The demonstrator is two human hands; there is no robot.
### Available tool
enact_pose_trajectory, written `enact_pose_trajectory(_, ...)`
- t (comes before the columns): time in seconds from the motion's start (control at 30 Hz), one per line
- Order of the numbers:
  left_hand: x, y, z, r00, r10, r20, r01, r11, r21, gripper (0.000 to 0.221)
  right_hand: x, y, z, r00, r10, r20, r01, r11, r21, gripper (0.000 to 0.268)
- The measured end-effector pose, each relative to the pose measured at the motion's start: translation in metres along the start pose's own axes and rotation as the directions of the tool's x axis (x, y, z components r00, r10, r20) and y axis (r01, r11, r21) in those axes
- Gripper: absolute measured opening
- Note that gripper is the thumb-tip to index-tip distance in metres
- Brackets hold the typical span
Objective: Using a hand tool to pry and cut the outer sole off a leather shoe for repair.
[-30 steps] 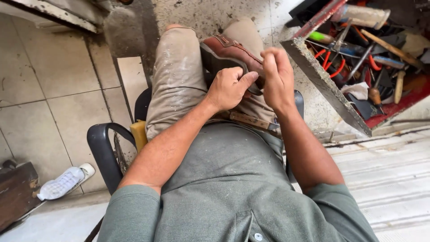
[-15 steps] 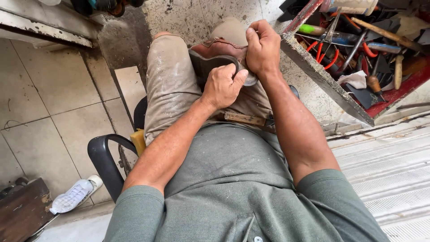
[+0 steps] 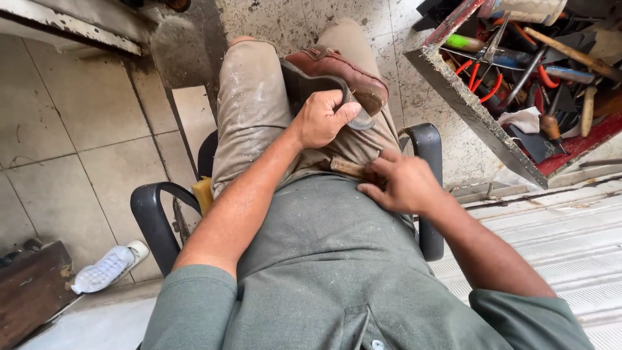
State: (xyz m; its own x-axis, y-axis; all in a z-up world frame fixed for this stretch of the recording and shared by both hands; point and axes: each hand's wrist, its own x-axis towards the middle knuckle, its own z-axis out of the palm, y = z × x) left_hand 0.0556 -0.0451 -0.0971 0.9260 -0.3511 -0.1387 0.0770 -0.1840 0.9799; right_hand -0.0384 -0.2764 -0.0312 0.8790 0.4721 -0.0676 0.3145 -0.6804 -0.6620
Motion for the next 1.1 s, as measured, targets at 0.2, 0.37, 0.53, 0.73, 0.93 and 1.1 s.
enact_pose_trajectory(0.2, -0.002, -0.004, -0.002, 0.996, -0.083, 0.025, 0.083, 0.996, 0.012, 0.035, 0.020, -0.012, -0.003, 0.874, 0.344, 0.343, -0.199, 0.898, -0.392, 0.043)
enact_pose_trajectory(0.37, -0.004, -0.013, -0.008, 0.989, -0.143, 0.025, 0.144, 0.990, -0.010, 0.034, 0.014, 0.000, -0.052, 0.803, 0.325, 0.499, -0.112, 0.905, -0.410, 0.033)
enact_pose_trajectory(0.53, 0.001, -0.022, -0.003, 0.996, -0.092, 0.019, 0.093, 0.994, -0.056, 0.028, 0.013, 0.021, -0.101, 0.956, -0.105, -0.273, 0.240, 0.814, 0.529, 0.021)
enact_pose_trajectory(0.73, -0.002, -0.026, -0.001, 0.994, -0.113, 0.013, 0.114, 0.991, -0.073, 0.026, 0.062, 0.031, -0.021, 0.834, -0.048, -0.550, 0.387, 0.762, 0.520, 0.025)
enact_pose_trajectory(0.93, -0.002, -0.020, -0.004, 0.997, -0.081, 0.005, 0.081, 0.994, -0.078, 0.029, 0.072, 0.026, 0.006, 0.807, 0.013, -0.591, 0.374, 0.762, 0.528, 0.022)
enact_pose_trajectory(1.1, -0.002, -0.010, 0.001, 0.998, -0.060, 0.000, 0.060, 0.994, -0.093, 0.031, 0.069, 0.028, 0.012, 0.798, 0.056, -0.601, 0.339, 0.781, 0.524, 0.022)
